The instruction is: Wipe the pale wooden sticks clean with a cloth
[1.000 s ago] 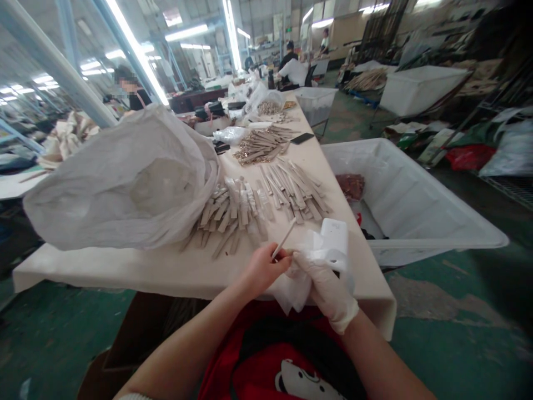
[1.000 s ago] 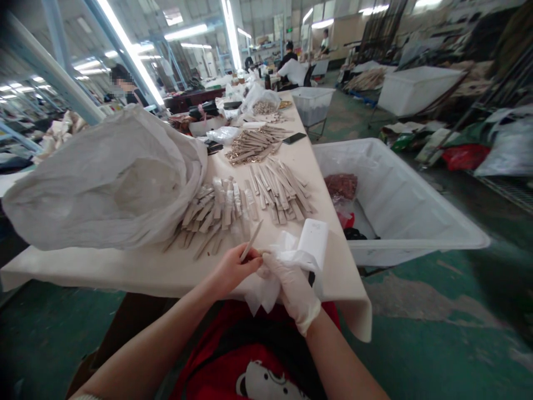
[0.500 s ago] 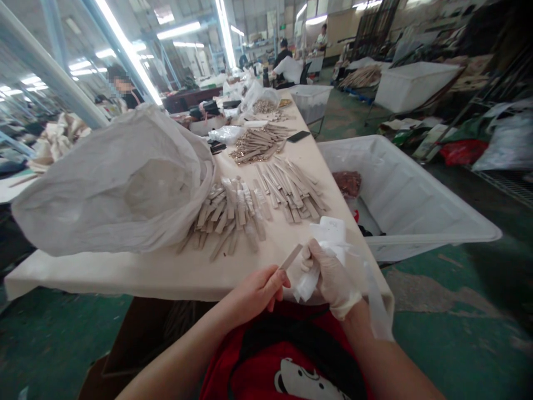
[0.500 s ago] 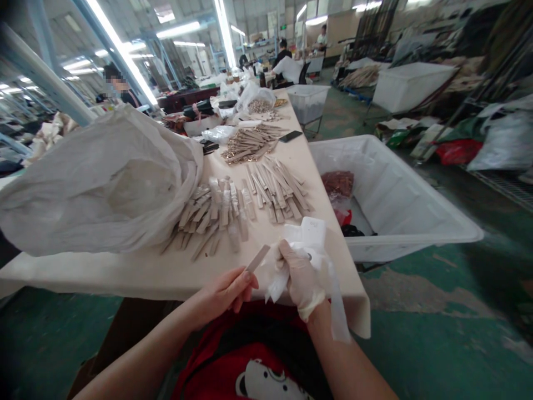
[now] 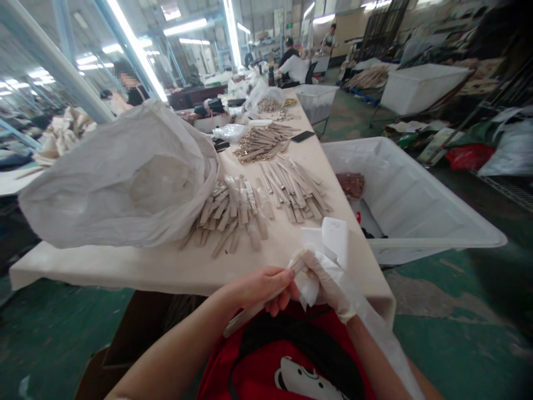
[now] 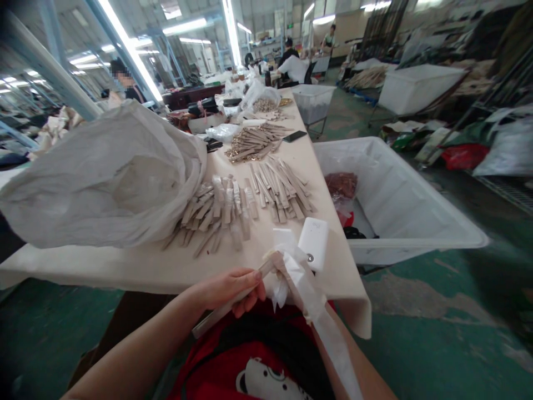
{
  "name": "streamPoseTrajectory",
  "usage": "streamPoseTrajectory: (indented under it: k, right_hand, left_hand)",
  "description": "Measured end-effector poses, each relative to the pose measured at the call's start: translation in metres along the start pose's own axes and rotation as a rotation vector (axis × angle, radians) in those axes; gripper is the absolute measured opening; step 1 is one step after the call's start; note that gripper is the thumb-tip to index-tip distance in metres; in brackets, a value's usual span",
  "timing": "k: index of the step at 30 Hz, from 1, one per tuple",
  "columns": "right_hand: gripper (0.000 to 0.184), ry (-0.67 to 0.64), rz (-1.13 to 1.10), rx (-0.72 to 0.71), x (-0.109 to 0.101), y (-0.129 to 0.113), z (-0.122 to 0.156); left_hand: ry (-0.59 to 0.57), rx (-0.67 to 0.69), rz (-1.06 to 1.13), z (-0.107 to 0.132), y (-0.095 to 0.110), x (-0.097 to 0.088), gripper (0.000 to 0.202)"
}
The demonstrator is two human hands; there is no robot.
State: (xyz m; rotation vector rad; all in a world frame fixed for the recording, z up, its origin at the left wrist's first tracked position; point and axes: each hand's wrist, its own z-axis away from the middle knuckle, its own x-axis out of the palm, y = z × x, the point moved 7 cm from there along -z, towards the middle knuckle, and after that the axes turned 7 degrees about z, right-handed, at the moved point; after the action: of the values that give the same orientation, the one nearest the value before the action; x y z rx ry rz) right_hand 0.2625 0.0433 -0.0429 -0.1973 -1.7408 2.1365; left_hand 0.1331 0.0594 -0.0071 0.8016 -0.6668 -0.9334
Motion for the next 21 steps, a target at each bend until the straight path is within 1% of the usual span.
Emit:
streamPoseTrajectory:
  k: [2,4,5,7,9,11,14,16,18,21]
  right_hand:
    - [0.032,0.031,-0.026,0.037,-0.007,0.001,0.001]
    - [0.031,0.127,-0.107,0.051,-0.017,-0.002,-0.001]
    - [0.032,0.160,-0.159,0.047,-0.020,-0.004,-0.003]
    - [0.031,0.131,-0.252,0.044,-0.015,-0.008,-0.007]
    - [0.028,0.075,-0.293,0.042,-0.007,-0.008,-0.008]
    - [0.026,0.068,-0.274,0.032,-0.007,-0.008,-0.007]
    - [0.024,0.097,-0.188,-0.005,-0.018,-0.010,-0.001]
    - [0.023,0.083,-0.145,0.016,-0.020,-0.009,0.002]
    - [0.022,0.035,-0.121,0.076,-0.011,-0.005,0.006]
    - [0.021,-0.106,-0.139,0.143,0.021,0.002,0.014]
  left_hand:
    - [0.008,-0.024,-0.050,0.004,-0.009,-0.006,0.048]
    - [0.076,-0.018,-0.138,0.009,-0.014,-0.015,0.041]
    - [0.120,0.008,-0.187,0.013,-0.014,-0.019,0.038]
    - [0.175,0.073,-0.267,0.018,-0.009,-0.024,0.037]
    - [0.183,0.100,-0.312,0.022,-0.003,-0.025,0.036]
    - [0.200,0.061,-0.317,0.024,-0.002,-0.028,0.034]
    - [0.254,-0.016,-0.312,0.027,-0.002,-0.038,0.029]
    - [0.271,-0.031,-0.317,0.028,-0.002,-0.041,0.028]
    - [0.277,-0.024,-0.328,0.026,0.000,-0.040,0.028]
    - [0.280,0.029,-0.352,0.020,0.006,-0.033,0.030]
